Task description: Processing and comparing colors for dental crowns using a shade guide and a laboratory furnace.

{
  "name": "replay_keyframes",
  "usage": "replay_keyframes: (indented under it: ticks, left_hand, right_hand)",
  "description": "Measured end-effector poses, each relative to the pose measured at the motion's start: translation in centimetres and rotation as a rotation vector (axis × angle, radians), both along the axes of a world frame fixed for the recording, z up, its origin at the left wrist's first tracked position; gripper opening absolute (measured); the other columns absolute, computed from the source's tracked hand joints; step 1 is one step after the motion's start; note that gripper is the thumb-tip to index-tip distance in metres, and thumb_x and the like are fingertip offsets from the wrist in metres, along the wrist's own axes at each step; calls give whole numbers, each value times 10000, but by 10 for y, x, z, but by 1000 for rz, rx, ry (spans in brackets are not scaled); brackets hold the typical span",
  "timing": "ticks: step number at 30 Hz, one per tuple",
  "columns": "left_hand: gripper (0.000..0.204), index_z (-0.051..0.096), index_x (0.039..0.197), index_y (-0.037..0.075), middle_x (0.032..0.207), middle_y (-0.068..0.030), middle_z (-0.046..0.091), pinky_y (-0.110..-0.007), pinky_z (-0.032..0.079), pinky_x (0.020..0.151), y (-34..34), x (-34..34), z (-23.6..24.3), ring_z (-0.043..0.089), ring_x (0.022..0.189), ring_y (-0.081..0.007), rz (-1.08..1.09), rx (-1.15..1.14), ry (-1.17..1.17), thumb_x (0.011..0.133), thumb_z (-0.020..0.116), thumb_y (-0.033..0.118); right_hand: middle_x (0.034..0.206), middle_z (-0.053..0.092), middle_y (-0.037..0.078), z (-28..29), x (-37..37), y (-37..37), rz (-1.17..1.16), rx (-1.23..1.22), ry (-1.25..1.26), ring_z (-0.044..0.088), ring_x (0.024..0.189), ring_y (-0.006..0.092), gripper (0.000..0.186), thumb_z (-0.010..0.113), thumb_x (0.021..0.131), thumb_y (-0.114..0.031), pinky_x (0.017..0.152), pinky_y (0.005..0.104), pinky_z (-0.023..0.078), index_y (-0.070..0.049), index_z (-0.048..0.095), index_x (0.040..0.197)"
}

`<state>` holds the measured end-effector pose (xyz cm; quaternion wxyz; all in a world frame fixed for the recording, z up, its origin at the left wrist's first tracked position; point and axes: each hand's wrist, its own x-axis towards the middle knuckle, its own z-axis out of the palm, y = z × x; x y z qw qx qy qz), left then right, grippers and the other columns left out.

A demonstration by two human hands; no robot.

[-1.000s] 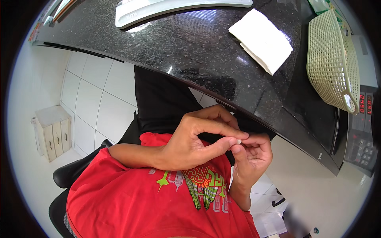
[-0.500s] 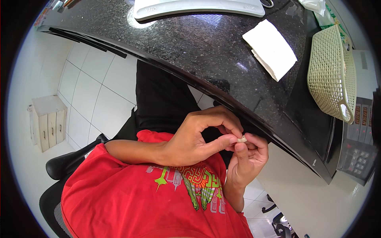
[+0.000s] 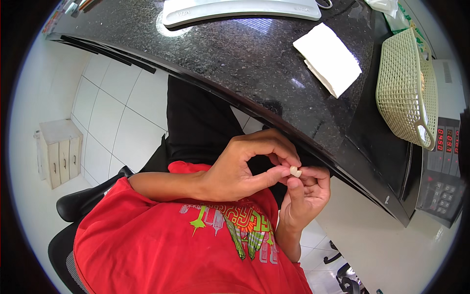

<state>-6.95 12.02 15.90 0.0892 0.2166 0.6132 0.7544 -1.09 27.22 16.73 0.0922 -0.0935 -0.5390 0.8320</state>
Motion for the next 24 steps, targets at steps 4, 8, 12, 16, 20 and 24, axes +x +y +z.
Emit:
replay_keyframes:
  ticks: [4,8,12,16,20,24]
  left_hand:
    - [132,690,1006,-15,1057,-145,667,-319,529,854,0,1,0,659,993,-191,2,10,-60,892,687,50]
    - [140,688,1016,-26,1069,-155,661,-304,545,845,0,2,3,664,979,-182,-2,27,-114,895,681,43]
    - [140,688,1018,-30,1083,-164,657,-294,552,835,-2,1,2,666,970,-177,2,10,-78,896,677,40]
    - [140,690,1019,-28,1084,-165,659,-296,549,835,-2,1,3,668,975,-182,3,9,-85,900,672,43]
    - [133,693,1014,-24,1076,-165,666,-301,543,840,-2,1,1,670,975,-189,16,5,-50,902,664,41]
    - [130,695,1012,-21,1070,-164,670,-309,537,850,-2,1,4,670,978,-191,12,9,-50,901,657,36]
  right_hand:
    - [943,706,195,2,-1,-1,16,-19,22,721,858,220,235,723,866,16,804,308,599,44,552,1025]
    - [935,704,196,2,-1,-1,25,-3,22,719,848,216,211,704,879,24,799,306,599,45,553,1025]
    - [929,704,193,2,-1,-1,21,4,18,719,843,214,208,705,878,23,791,301,598,43,556,1021]
    - [922,702,193,3,-2,-1,23,24,17,718,836,213,199,706,876,26,785,296,598,42,561,1012]
    - [919,701,195,5,-2,-1,24,35,14,718,829,214,190,704,874,32,781,297,599,43,564,1002]
    - [918,700,193,7,-2,-2,19,45,4,718,825,217,188,703,871,38,779,301,602,46,565,997]
